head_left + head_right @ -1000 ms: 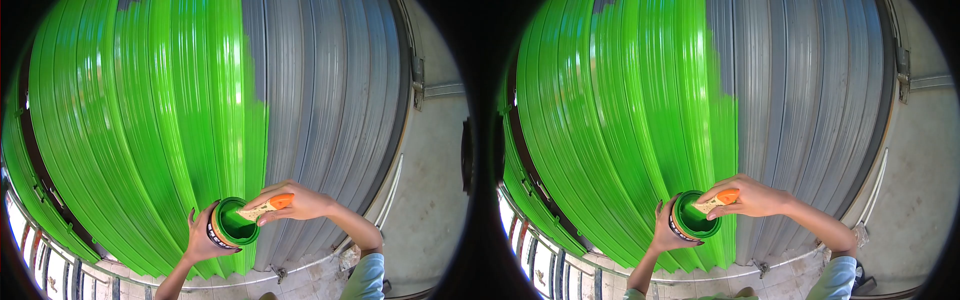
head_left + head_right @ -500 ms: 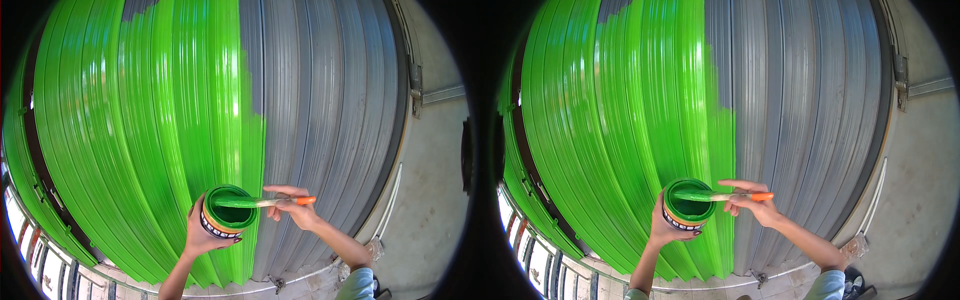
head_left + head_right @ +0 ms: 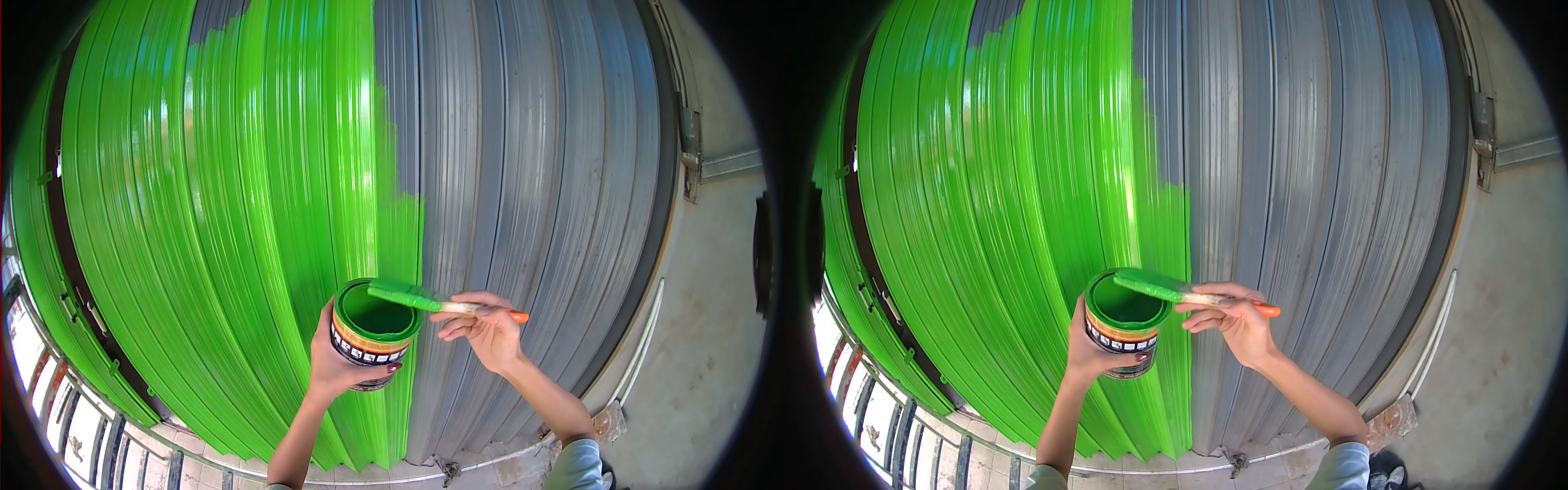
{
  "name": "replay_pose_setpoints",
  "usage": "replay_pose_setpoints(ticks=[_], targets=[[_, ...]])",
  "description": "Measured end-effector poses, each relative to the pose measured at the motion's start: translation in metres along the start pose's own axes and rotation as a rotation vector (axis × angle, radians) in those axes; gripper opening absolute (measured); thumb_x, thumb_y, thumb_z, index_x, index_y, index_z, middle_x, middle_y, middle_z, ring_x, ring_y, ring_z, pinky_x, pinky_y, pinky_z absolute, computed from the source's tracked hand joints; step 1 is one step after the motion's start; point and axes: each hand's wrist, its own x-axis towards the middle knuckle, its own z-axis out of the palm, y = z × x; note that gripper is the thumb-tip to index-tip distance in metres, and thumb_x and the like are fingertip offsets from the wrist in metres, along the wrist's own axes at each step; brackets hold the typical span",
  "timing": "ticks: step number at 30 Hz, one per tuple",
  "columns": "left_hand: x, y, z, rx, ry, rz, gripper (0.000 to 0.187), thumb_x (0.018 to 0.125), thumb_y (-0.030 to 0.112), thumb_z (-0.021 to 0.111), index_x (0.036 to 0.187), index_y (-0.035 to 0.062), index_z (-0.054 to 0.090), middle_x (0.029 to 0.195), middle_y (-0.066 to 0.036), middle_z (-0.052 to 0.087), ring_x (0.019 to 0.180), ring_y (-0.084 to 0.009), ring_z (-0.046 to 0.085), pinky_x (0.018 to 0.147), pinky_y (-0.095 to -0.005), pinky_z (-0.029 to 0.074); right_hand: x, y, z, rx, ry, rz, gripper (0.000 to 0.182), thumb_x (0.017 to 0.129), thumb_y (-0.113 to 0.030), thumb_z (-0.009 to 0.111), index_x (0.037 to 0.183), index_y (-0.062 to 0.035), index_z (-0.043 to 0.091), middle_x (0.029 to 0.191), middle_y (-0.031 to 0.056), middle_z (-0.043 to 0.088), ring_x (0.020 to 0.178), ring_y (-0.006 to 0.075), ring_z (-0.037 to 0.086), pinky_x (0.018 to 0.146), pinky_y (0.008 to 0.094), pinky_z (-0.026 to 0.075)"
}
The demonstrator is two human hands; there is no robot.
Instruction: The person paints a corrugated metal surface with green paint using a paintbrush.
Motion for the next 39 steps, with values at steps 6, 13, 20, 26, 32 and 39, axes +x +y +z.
replay_pose_setpoints(ticks=[6, 13, 20, 26, 32, 39], targets=[[0.021, 0.002, 0.016, -0.058, 0.076, -0.028, 0.108, 0.043, 0.023, 0.094, 0.131, -0.0024, 0.036, 0.120, -0.013, 0.058, 0.110, -0.0231, 0.059, 0.096, -0.0373, 0.049, 0.030, -0.008, -0.024, -0.026, -0.078, -0.101, 0.027, 0.082, -0.014, 0.045, 0.093, 0.0042, 0.062, 0.087, 0.0287, 0.066, 0.074, 0.0335, 0.069, 0.069, 0.0390, 0.058], [0.038, 0.009, 0.024, 0.025, 0.138, -0.014, 0.101, 0.043, 0.021, 0.094, 0.126, -0.0006, 0.040, 0.115, -0.013, 0.060, 0.105, -0.0234, 0.062, 0.094, -0.0376, 0.051, 0.101, -0.042, -0.025, -0.016, 0.109, -0.322, 0.025, 0.086, -0.010, 0.045, 0.091, 0.0060, 0.063, 0.081, 0.0204, 0.068, 0.067, 0.0261, 0.068, 0.063, 0.0347, 0.057], [0.022, 0.018, 0.029, 0.078, 0.144, -0.024, 0.098, 0.044, 0.023, 0.093, 0.124, -0.0003, 0.041, 0.113, -0.013, 0.061, 0.104, -0.0232, 0.063, 0.093, -0.0371, 0.051, 0.143, -0.020, -0.034, -0.140, 0.250, -0.263, 0.021, 0.088, -0.010, 0.051, 0.087, 0.0044, 0.066, 0.075, 0.0139, 0.067, 0.057, 0.0171, 0.065, 0.054, 0.0265, 0.054], [0.018, 0.015, 0.025, 0.057, 0.090, -0.044, 0.097, 0.044, 0.019, 0.093, 0.124, 0.0002, 0.042, 0.114, -0.012, 0.061, 0.105, -0.0229, 0.062, 0.093, -0.0370, 0.051, 0.221, -0.060, -0.007, -0.123, 0.236, -0.445, 0.018, 0.085, -0.013, 0.056, 0.084, 0.0024, 0.067, 0.068, 0.0095, 0.065, 0.053, 0.0152, 0.062, 0.047, 0.0263, 0.049], [0.014, 0.012, 0.027, 0.067, 0.097, -0.047, 0.099, 0.043, 0.020, 0.093, 0.125, 0.0001, 0.041, 0.114, -0.012, 0.061, 0.105, -0.0228, 0.062, 0.093, -0.0371, 0.051, 0.257, -0.096, 0.018, -0.009, 0.256, -0.613, 0.018, 0.084, -0.012, 0.056, 0.081, 0.0016, 0.068, 0.068, 0.0090, 0.066, 0.054, 0.0146, 0.063, 0.050, 0.0258, 0.050], [-0.001, 0.012, 0.013, 0.016, 0.065, -0.106, 0.100, 0.043, 0.020, 0.094, 0.125, 0.0000, 0.041, 0.114, -0.012, 0.061, 0.106, -0.0229, 0.062, 0.094, -0.0373, 0.051, 0.125, 0.037, -0.057, -0.207, 0.196, -0.271, 0.020, 0.088, -0.014, 0.055, 0.079, -0.0007, 0.067, 0.067, 0.0064, 0.065, 0.054, 0.0117, 0.060, 0.047, 0.0243, 0.048]])
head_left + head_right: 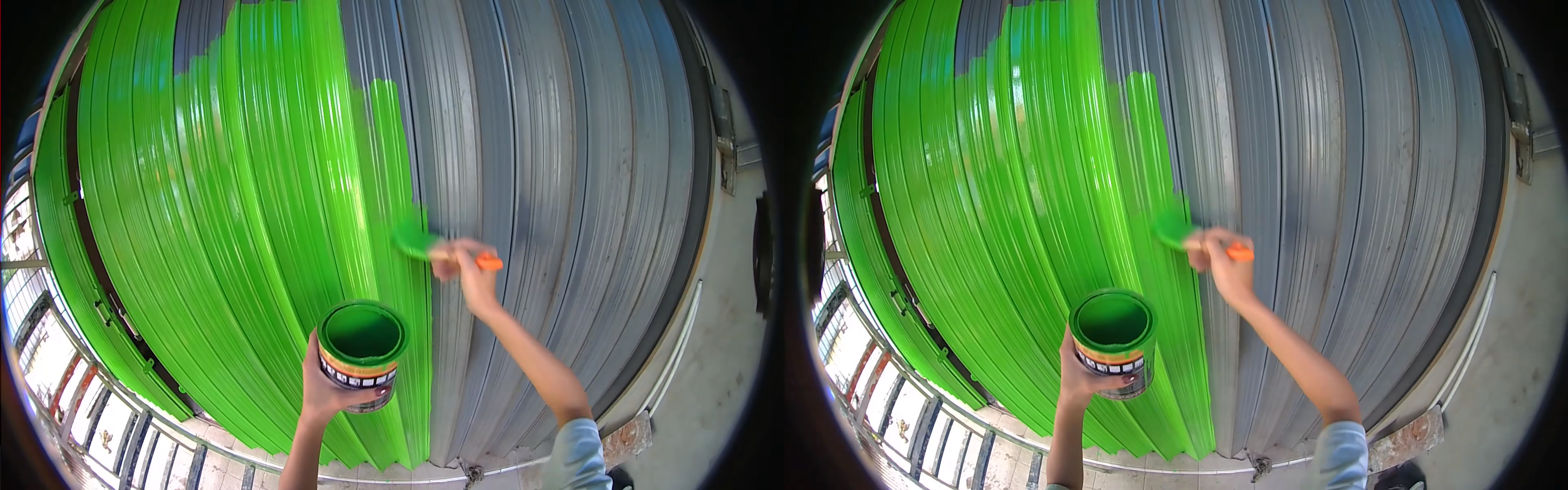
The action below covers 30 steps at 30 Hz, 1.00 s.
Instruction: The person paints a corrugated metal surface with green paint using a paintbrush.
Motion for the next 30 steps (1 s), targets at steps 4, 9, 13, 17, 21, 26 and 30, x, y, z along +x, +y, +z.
replay_pose_setpoints(ticks=[4, 9, 13, 17, 21, 26, 30], targets=[[-0.004, -0.005, -0.006, 0.033, -0.022, 0.000, 0.099, 0.043, 0.020, 0.093, 0.125, -0.0003, 0.041, 0.114, -0.012, 0.061, 0.106, -0.0230, 0.062, 0.094, -0.0374, 0.050, 0.017, -0.032, 0.007, -0.066, -0.042, 0.126, 0.021, 0.087, -0.015, 0.054, 0.077, -0.0008, 0.065, 0.065, 0.0066, 0.064, 0.052, 0.0120, 0.060, 0.045, 0.0243, 0.047], [-0.001, -0.010, -0.008, -0.015, -0.041, -0.042, 0.100, 0.043, 0.019, 0.093, 0.126, -0.0001, 0.040, 0.116, -0.012, 0.060, 0.107, -0.0227, 0.061, 0.095, -0.0370, 0.050, 0.129, -0.121, 0.074, -0.051, 0.051, -0.132, 0.022, 0.084, -0.017, 0.055, 0.077, 0.0025, 0.064, 0.063, 0.0092, 0.063, 0.048, 0.0158, 0.060, 0.044, 0.0278, 0.048], [-0.001, -0.017, -0.016, 0.001, -0.060, -0.038, 0.102, 0.043, 0.019, 0.093, 0.127, 0.0000, 0.039, 0.116, -0.012, 0.059, 0.108, -0.0227, 0.061, 0.095, -0.0374, 0.050, 0.174, -0.163, 0.101, 0.134, 0.126, -0.407, 0.021, 0.084, -0.015, 0.053, 0.078, 0.0028, 0.064, 0.062, 0.0100, 0.063, 0.051, 0.0162, 0.062, 0.049, 0.0283, 0.049], [-0.001, -0.012, -0.018, -0.026, -0.058, -0.036, 0.102, 0.042, 0.020, 0.093, 0.127, -0.0001, 0.040, 0.116, -0.012, 0.060, 0.107, -0.0230, 0.061, 0.094, -0.0373, 0.050, 0.135, -0.115, 0.096, 0.109, 0.140, -0.294, 0.023, 0.085, -0.015, 0.050, 0.076, 0.0020, 0.064, 0.064, 0.0096, 0.064, 0.050, 0.0147, 0.058, 0.047, 0.0278, 0.046], [-0.002, -0.016, -0.030, -0.031, -0.096, -0.013, 0.102, 0.042, 0.020, 0.093, 0.127, 0.0000, 0.040, 0.115, -0.012, 0.061, 0.106, -0.0232, 0.061, 0.094, -0.0375, 0.050, 0.044, -0.052, 0.049, -0.013, 0.019, -0.116, 0.024, 0.088, -0.014, 0.049, 0.076, 0.0005, 0.063, 0.063, 0.0076, 0.063, 0.048, 0.0133, 0.057, 0.045, 0.0259, 0.044], [-0.002, -0.016, -0.042, -0.023, -0.127, -0.009, 0.102, 0.042, 0.020, 0.093, 0.126, 0.0002, 0.040, 0.115, -0.013, 0.061, 0.106, -0.0232, 0.062, 0.094, -0.0378, 0.051, 0.018, -0.063, 0.030, -0.238, -0.024, 0.207, 0.022, 0.089, -0.014, 0.049, 0.077, -0.0007, 0.062, 0.063, 0.0075, 0.063, 0.049, 0.0142, 0.060, 0.042, 0.0264, 0.046], [-0.001, -0.017, -0.043, -0.082, -0.150, -0.014, 0.101, 0.042, 0.020, 0.093, 0.126, 0.0001, 0.041, 0.115, -0.013, 0.061, 0.106, -0.0234, 0.062, 0.093, -0.0379, 0.051, 0.087, -0.110, 0.072, -0.188, 0.085, -0.020, 0.022, 0.084, -0.017, 0.052, 0.079, 0.0022, 0.063, 0.065, 0.0101, 0.064, 0.050, 0.0156, 0.060, 0.046, 0.0276, 0.048]])
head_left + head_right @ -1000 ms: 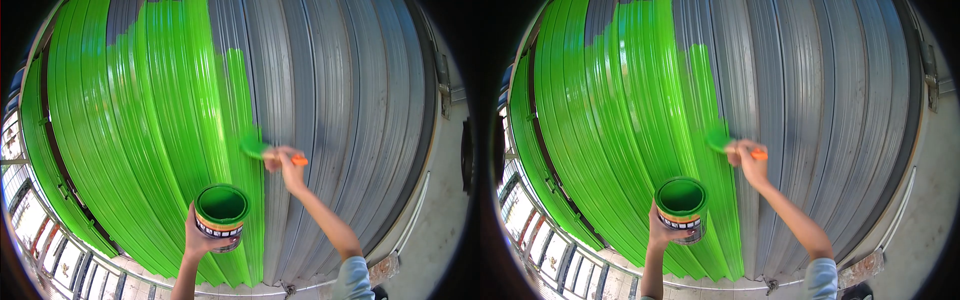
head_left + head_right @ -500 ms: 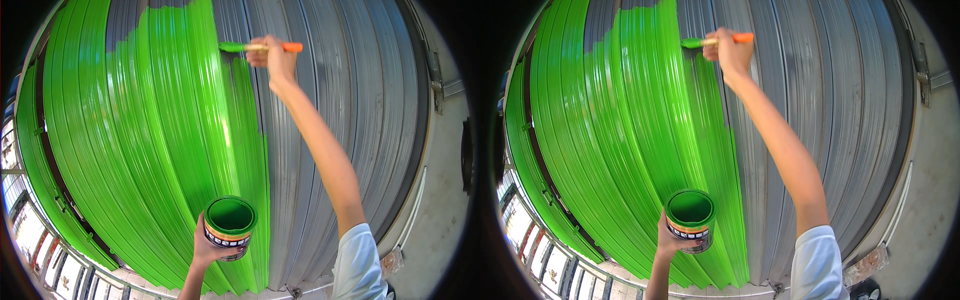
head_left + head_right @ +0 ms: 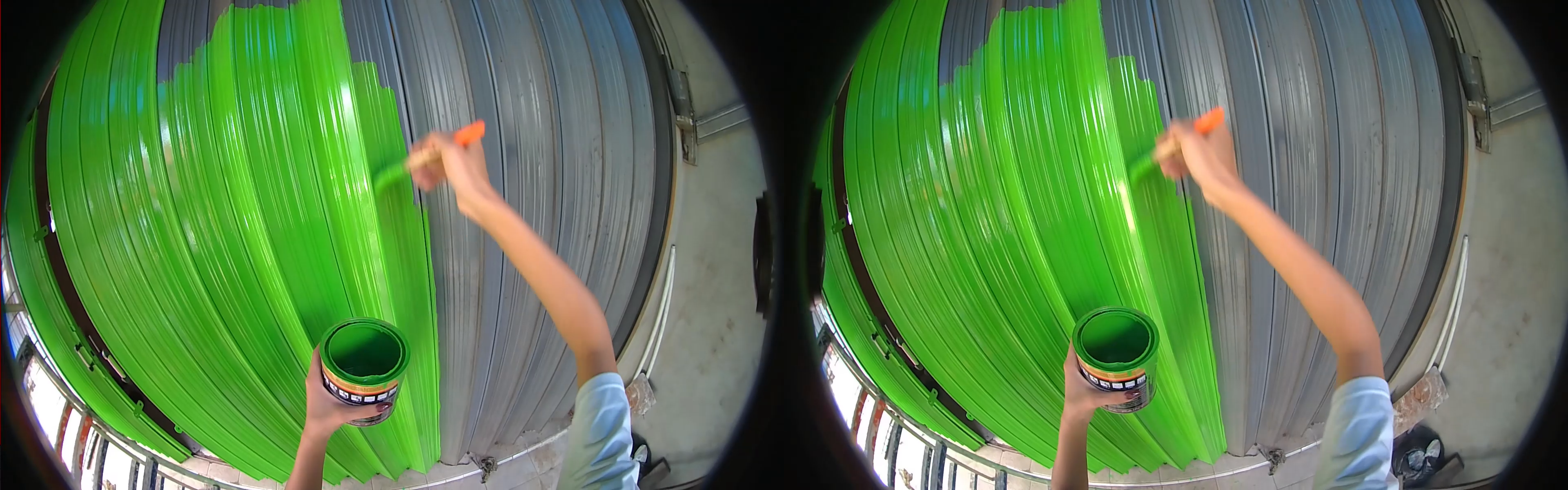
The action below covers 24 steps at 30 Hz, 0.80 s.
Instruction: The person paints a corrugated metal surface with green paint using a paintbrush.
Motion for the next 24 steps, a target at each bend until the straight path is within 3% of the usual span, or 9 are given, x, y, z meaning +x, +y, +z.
replay_pose_setpoints(ticks=[3, 6, 11, 13, 16, 17, 19, 24], targets=[[-0.004, 0.000, -0.006, -0.012, -0.007, -0.003, 0.101, 0.042, 0.019, 0.093, 0.126, 0.0001, 0.041, 0.115, -0.013, 0.061, 0.106, -0.0233, 0.062, 0.093, -0.0380, 0.051, 0.039, -0.037, 0.022, 0.191, 0.105, -0.283, 0.023, 0.083, -0.016, 0.052, 0.082, 0.0040, 0.065, 0.068, 0.0118, 0.065, 0.052, 0.0164, 0.062, 0.049, 0.0281, 0.050], [-0.008, 0.000, -0.011, -0.025, -0.009, -0.006, 0.101, 0.042, 0.020, 0.094, 0.126, 0.0001, 0.041, 0.115, -0.013, 0.061, 0.106, -0.0231, 0.062, 0.093, -0.0379, 0.051, 0.036, -0.026, 0.031, 0.252, 0.143, -0.264, 0.023, 0.083, -0.015, 0.052, 0.084, 0.0039, 0.066, 0.071, 0.0123, 0.067, 0.054, 0.0166, 0.062, 0.052, 0.0282, 0.051], [-0.018, -0.007, -0.018, -0.007, -0.005, -0.015, 0.101, 0.041, 0.021, 0.094, 0.125, 0.0000, 0.042, 0.114, -0.012, 0.061, 0.105, -0.0230, 0.062, 0.094, -0.0370, 0.050, -0.065, 0.078, 0.005, 0.170, 0.093, -0.170, 0.024, 0.087, -0.015, 0.049, 0.079, 0.0005, 0.065, 0.067, 0.0076, 0.063, 0.055, 0.0150, 0.058, 0.051, 0.0279, 0.046], [-0.019, -0.009, -0.019, -0.008, -0.009, -0.012, 0.101, 0.040, 0.021, 0.093, 0.125, 0.0000, 0.041, 0.114, -0.012, 0.061, 0.105, -0.0229, 0.062, 0.094, -0.0367, 0.050, -0.117, 0.091, -0.015, 0.087, 0.027, -0.008, 0.026, 0.089, -0.017, 0.049, 0.079, 0.0002, 0.065, 0.067, 0.0084, 0.064, 0.052, 0.0143, 0.058, 0.047, 0.0268, 0.046], [-0.021, -0.010, -0.022, -0.004, -0.009, -0.018, 0.101, 0.040, 0.020, 0.093, 0.125, 0.0003, 0.041, 0.114, -0.012, 0.061, 0.106, -0.0227, 0.061, 0.095, -0.0368, 0.049, -0.131, 0.078, -0.032, -0.098, -0.064, 0.268, 0.027, 0.090, -0.018, 0.049, 0.079, 0.0005, 0.065, 0.067, 0.0099, 0.064, 0.049, 0.0137, 0.058, 0.044, 0.0255, 0.046], [-0.022, -0.009, -0.024, 0.001, -0.010, -0.027, 0.101, 0.041, 0.020, 0.093, 0.125, 0.0004, 0.041, 0.114, -0.012, 0.061, 0.106, -0.0227, 0.061, 0.095, -0.0369, 0.049, -0.121, 0.071, -0.026, -0.090, -0.023, 0.266, 0.026, 0.088, -0.019, 0.051, 0.079, 0.0012, 0.064, 0.066, 0.0106, 0.064, 0.049, 0.0132, 0.059, 0.043, 0.0246, 0.046], [-0.021, -0.005, -0.023, -0.019, -0.009, -0.039, 0.101, 0.041, 0.020, 0.093, 0.126, 0.0006, 0.041, 0.115, -0.012, 0.060, 0.107, -0.0227, 0.061, 0.095, -0.0370, 0.049, -0.082, 0.051, -0.007, -0.117, -0.016, 0.216, 0.025, 0.086, -0.018, 0.050, 0.078, 0.0015, 0.063, 0.065, 0.0101, 0.064, 0.049, 0.0144, 0.059, 0.043, 0.0263, 0.046], [-0.018, -0.004, -0.020, -0.039, -0.030, -0.029, 0.101, 0.040, 0.019, 0.093, 0.126, 0.0009, 0.041, 0.116, -0.012, 0.060, 0.107, -0.0230, 0.061, 0.095, -0.0375, 0.049, -0.005, -0.020, 0.032, 0.051, 0.136, -0.194, 0.023, 0.085, -0.014, 0.049, 0.077, 0.0024, 0.064, 0.066, 0.0109, 0.064, 0.052, 0.0163, 0.061, 0.048, 0.0285, 0.048]])
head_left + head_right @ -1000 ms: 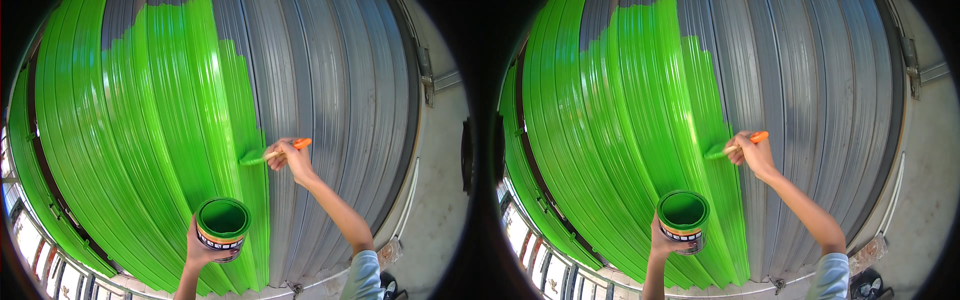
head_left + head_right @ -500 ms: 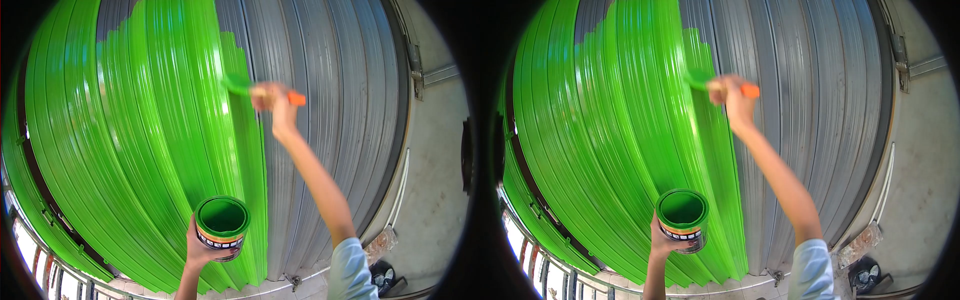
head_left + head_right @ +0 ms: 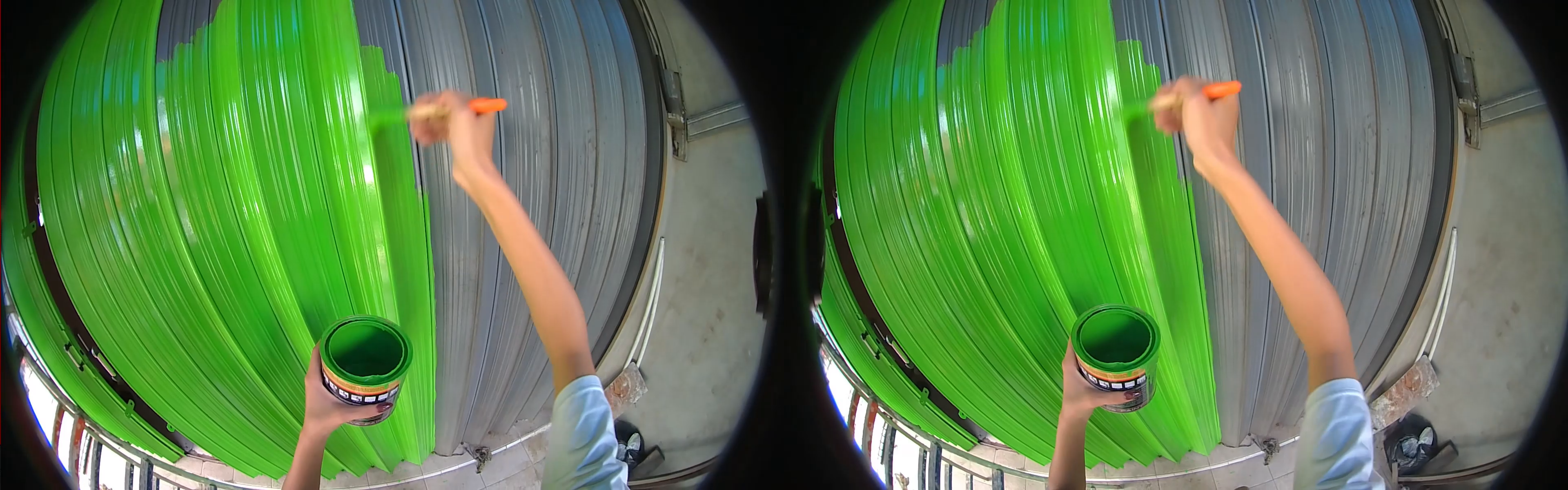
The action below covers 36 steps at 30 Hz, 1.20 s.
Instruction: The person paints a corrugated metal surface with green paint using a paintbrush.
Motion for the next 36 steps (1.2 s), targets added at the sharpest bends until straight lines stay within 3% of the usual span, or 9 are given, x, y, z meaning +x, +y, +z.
replay_pose_setpoints(ticks=[2, 8, 12, 15, 22, 25, 29, 32, 36], targets=[[-0.001, -0.003, -0.001, -0.002, -0.006, 0.004, 0.101, 0.040, 0.019, 0.093, 0.125, 0.0009, 0.041, 0.116, -0.012, 0.060, 0.107, -0.0231, 0.061, 0.095, -0.0375, 0.050, 0.012, -0.006, 0.003, 0.115, 0.078, -0.170, 0.023, 0.084, -0.013, 0.049, 0.076, 0.0019, 0.065, 0.065, 0.0105, 0.063, 0.054, 0.0161, 0.061, 0.051, 0.0278, 0.048], [-0.007, -0.006, 0.003, -0.031, 0.003, -0.029, 0.101, 0.041, 0.018, 0.094, 0.125, 0.0008, 0.041, 0.116, -0.012, 0.060, 0.107, -0.0230, 0.060, 0.095, -0.0370, 0.049, -0.088, 0.082, -0.050, 0.112, -0.001, 0.007, 0.026, 0.088, -0.015, 0.048, 0.074, -0.0002, 0.065, 0.067, 0.0077, 0.063, 0.058, 0.0158, 0.059, 0.054, 0.0288, 0.047], [-0.002, -0.010, 0.011, 0.025, -0.011, -0.042, 0.102, 0.041, 0.018, 0.094, 0.126, 0.0004, 0.041, 0.116, -0.013, 0.060, 0.108, -0.0232, 0.060, 0.096, -0.0369, 0.048, -0.182, 0.131, -0.126, -0.056, 0.009, 0.411, 0.025, 0.079, -0.023, 0.053, 0.078, 0.0000, 0.062, 0.068, 0.0111, 0.064, 0.052, 0.0188, 0.058, 0.048, 0.0307, 0.047], [0.001, -0.008, 0.012, 0.011, -0.021, -0.053, 0.103, 0.040, 0.019, 0.094, 0.126, 0.0000, 0.041, 0.116, -0.012, 0.060, 0.108, -0.0231, 0.060, 0.096, -0.0368, 0.048, -0.177, 0.130, -0.144, -0.207, -0.054, 0.622, 0.025, 0.081, -0.021, 0.051, 0.080, 0.0007, 0.062, 0.068, 0.0116, 0.064, 0.051, 0.0183, 0.058, 0.048, 0.0305, 0.046], [-0.005, -0.017, 0.008, -0.031, -0.033, -0.073, 0.101, 0.040, 0.019, 0.093, 0.126, 0.0007, 0.042, 0.115, -0.011, 0.060, 0.106, -0.0223, 0.061, 0.096, -0.0369, 0.049, -0.023, 0.042, -0.049, 0.109, 0.130, 0.016, 0.019, 0.082, -0.012, 0.050, 0.079, 0.0005, 0.064, 0.064, 0.0094, 0.063, 0.052, 0.0164, 0.058, 0.050, 0.0287, 0.046], [-0.006, -0.017, 0.008, -0.036, -0.026, -0.077, 0.101, 0.040, 0.019, 0.093, 0.125, 0.0007, 0.042, 0.115, -0.011, 0.060, 0.107, -0.0226, 0.061, 0.095, -0.0370, 0.049, -0.017, 0.058, -0.045, 0.070, 0.076, 0.018, 0.021, 0.083, -0.015, 0.051, 0.081, 0.0002, 0.066, 0.066, 0.0089, 0.064, 0.055, 0.0161, 0.060, 0.052, 0.0279, 0.047], [-0.008, -0.013, 0.010, -0.035, -0.027, -0.078, 0.103, 0.040, 0.019, 0.093, 0.126, 0.0001, 0.041, 0.115, -0.012, 0.060, 0.107, -0.0230, 0.061, 0.095, -0.0369, 0.049, -0.118, 0.127, -0.088, 0.116, 0.060, 0.089, 0.025, 0.087, -0.023, 0.056, 0.081, -0.0003, 0.067, 0.069, 0.0069, 0.064, 0.058, 0.0155, 0.061, 0.053, 0.0283, 0.049], [-0.010, -0.014, 0.008, -0.014, -0.035, -0.067, 0.104, 0.040, 0.019, 0.094, 0.127, -0.0002, 0.040, 0.116, -0.012, 0.060, 0.109, -0.0232, 0.060, 0.097, -0.0369, 0.048, -0.220, 0.167, -0.131, 0.038, 0.056, 0.252, 0.023, 0.086, -0.016, 0.058, 0.078, 0.0034, 0.066, 0.071, 0.0098, 0.065, 0.060, 0.0177, 0.061, 0.056, 0.0296, 0.051], [-0.016, -0.017, 0.001, -0.010, -0.044, -0.069, 0.105, 0.040, 0.017, 0.094, 0.128, -0.0007, 0.040, 0.119, -0.012, 0.058, 0.111, -0.0230, 0.058, 0.098, -0.0360, 0.046, -0.280, 0.154, -0.157, -0.147, -0.013, 0.612, 0.021, 0.083, -0.013, 0.057, 0.083, 0.0048, 0.068, 0.073, 0.0130, 0.067, 0.058, 0.0189, 0.062, 0.055, 0.0297, 0.051]])
